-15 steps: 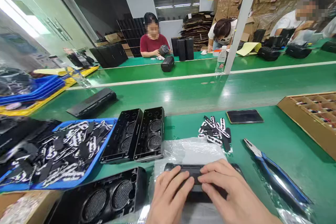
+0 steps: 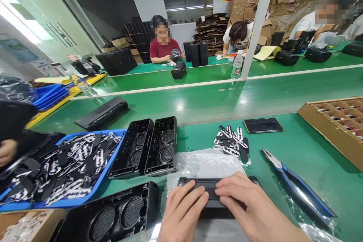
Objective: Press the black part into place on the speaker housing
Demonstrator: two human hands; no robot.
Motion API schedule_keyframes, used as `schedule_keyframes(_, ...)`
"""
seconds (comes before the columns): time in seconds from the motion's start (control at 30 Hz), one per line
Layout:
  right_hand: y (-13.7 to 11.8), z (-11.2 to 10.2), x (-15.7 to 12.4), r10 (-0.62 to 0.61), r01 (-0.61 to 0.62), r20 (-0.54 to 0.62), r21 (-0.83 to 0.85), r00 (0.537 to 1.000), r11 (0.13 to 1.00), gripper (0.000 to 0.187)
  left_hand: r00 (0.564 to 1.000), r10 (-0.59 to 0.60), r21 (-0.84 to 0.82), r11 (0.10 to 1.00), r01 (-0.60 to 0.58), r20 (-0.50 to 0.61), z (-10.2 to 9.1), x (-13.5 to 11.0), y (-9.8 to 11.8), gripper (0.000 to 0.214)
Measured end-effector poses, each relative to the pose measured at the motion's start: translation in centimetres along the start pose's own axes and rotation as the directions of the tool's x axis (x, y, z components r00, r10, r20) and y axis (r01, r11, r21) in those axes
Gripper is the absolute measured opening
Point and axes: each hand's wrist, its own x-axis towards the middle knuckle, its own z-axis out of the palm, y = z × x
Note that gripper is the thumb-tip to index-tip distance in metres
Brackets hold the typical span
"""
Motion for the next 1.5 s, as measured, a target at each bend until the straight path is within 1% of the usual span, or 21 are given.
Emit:
schedule_keyframes(0.07, 0.0, -0.2, -0.1, 0.011, -0.011, 0.015, 0.003, 1.0, 1.0, 0.024, 1.0, -0.007, -0.007, 1.0, 0.007, 0.013, 0.0, -0.3, 0.0, 0.034)
schedule_keyframes(0.17, -0.1, -0.2, -0.2, 0.013, -0.013, -0.003, 0.002, 1.0, 1.0, 0.023, 0.999, -0.023, -0.007, 1.0, 0.023, 0.034, 0.2, -0.7, 0.0, 0.036)
schedule_keyframes(0.3, -0.1, -0.1, -0.1, 0.024, -0.023, -0.024, 0.016, 0.999, 1.0, 0.023, 0.999, -0.044, -0.009, 0.999, 0.044, 0.015, 0.5, -0.8, -0.1, 0.037)
schedule_keyframes(0.4, 0.1, -0.2, 0.0, 0.072, -0.071, -0.025, 0.041, 0.997, 0.997, 0.023, 0.999, -0.03, 0.011, 0.999, 0.03, 0.022, 0.5, -0.9, -0.2, 0.037)
schedule_keyframes(0.53, 0.2, -0.5, -0.2, 0.173, -0.167, -0.076, 0.083, 0.982, 0.983, 0.021, 0.999, -0.006, 0.056, 0.998, 0.004, 0.031, 0.2, -0.6, -0.2, 0.039)
schedule_keyframes(0.6, 0.2, -0.7, -0.4, 0.216, -0.211, -0.094, 0.066, 0.972, 0.975, 0.019, 0.999, -0.015, 0.044, 0.999, 0.014, 0.038, 0.0, -0.3, 0.0, 0.037)
schedule_keyframes(0.67, 0.0, -0.8, -0.5, 0.256, -0.251, -0.095, 0.056, 0.962, 0.966, 0.019, 0.999, -0.024, 0.006, 1.0, 0.023, 0.036, -0.2, 0.1, 0.3, 0.03)
schedule_keyframes(0.73, -0.2, -1.0, -0.5, 0.295, -0.289, -0.092, 0.073, 0.951, 0.954, 0.018, 0.999, -0.018, -0.011, 1.0, 0.018, 0.028, -0.6, 0.6, 0.6, 0.024)
schedule_keyframes(0.8, -0.3, -1.1, -0.5, 0.322, -0.312, -0.089, 0.104, 0.943, 0.944, 0.018, 0.999, -0.019, 0.006, 1.0, 0.019, 0.038, -1.1, 1.1, 0.9, 0.023)
schedule_keyframes(0.9, -0.1, -1.2, -0.7, 0.34, -0.319, -0.129, 0.157, 0.932, 0.935, 0.02, 0.996, -0.039, 0.03, 0.999, 0.037, 0.08, -1.8, 2.5, 1.3, 0.027)
schedule_keyframes(0.97, 0.2, -1.3, -0.9, 0.373, -0.341, -0.173, 0.19, 0.911, 0.921, 0.022, 0.987, -0.05, -0.05, 0.997, 0.058, 0.15, -2.1, 4.0, 1.6, 0.033)
schedule_keyframes(1.0, 0.3, -1.3, -1.0, 0.395, -0.356, -0.188, 0.209, 0.899, 0.911, 0.023, 0.978, -0.048, -0.115, 0.991, 0.073, 0.205, -2.1, 4.9, 1.7, 0.034)
schedule_keyframes(1.03, 0.3, -1.4, -1.1, 0.414, -0.369, -0.193, 0.228, 0.89, 0.901, 0.025, 0.958, -0.046, -0.185, 0.978, 0.101, 0.285, -2.0, 5.7, 1.7, 0.034)
schedule_keyframes(1.07, 0.4, -1.4, -1.1, 0.428, -0.378, -0.193, 0.25, 0.883, 0.891, 0.026, 0.924, -0.043, -0.246, 0.958, 0.145, 0.379, -1.9, 6.6, 1.7, 0.035)
schedule_keyframes(1.13, 0.4, -1.6, -1.1, 0.446, -0.382, -0.187, 0.297, 0.875, 0.875, 0.026, 0.835, -0.054, -0.315, 0.911, 0.266, 0.548, -1.7, 8.0, 1.5, 0.035)
schedule_keyframes(1.2, 0.4, -1.7, -1.0, 0.452, -0.379, -0.182, 0.331, 0.873, 0.864, 0.023, 0.75, -0.078, -0.346, 0.852, 0.393, 0.657, -1.5, 8.9, 1.2, 0.029)
schedule_keyframes(1.23, 0.3, -1.7, -1.0, 0.449, -0.372, -0.183, 0.338, 0.875, 0.864, 0.02, 0.717, -0.097, -0.356, 0.817, 0.454, 0.69, -1.5, 9.2, 1.0, 0.025)
schedule_keyframes(1.3, 0.2, -1.8, -0.9, 0.427, -0.348, -0.191, 0.341, 0.884, 0.873, 0.016, 0.677, -0.132, -0.378, 0.744, 0.551, 0.724, -1.3, 9.5, 0.6, 0.018)
schedule_keyframes(1.37, 0.1, -1.8, -0.9, 0.405, -0.323, -0.206, 0.338, 0.891, 0.884, 0.016, 0.636, -0.16, -0.382, 0.68, 0.625, 0.755, -1.2, 9.7, 0.4, 0.019)
schedule_keyframes(1.47, 0.0, -2.0, -0.9, 0.391, -0.304, -0.219, 0.345, 0.894, 0.888, 0.018, 0.597, -0.174, -0.38, 0.626, 0.681, 0.783, -1.1, 10.0, 0.4, 0.026)
schedule_keyframes(1.5, 0.0, -2.0, -0.9, 0.386, -0.301, -0.216, 0.342, 0.897, 0.89, 0.018, 0.594, -0.177, -0.382, 0.618, 0.688, 0.785, -1.0, 10.1, 0.4, 0.028)
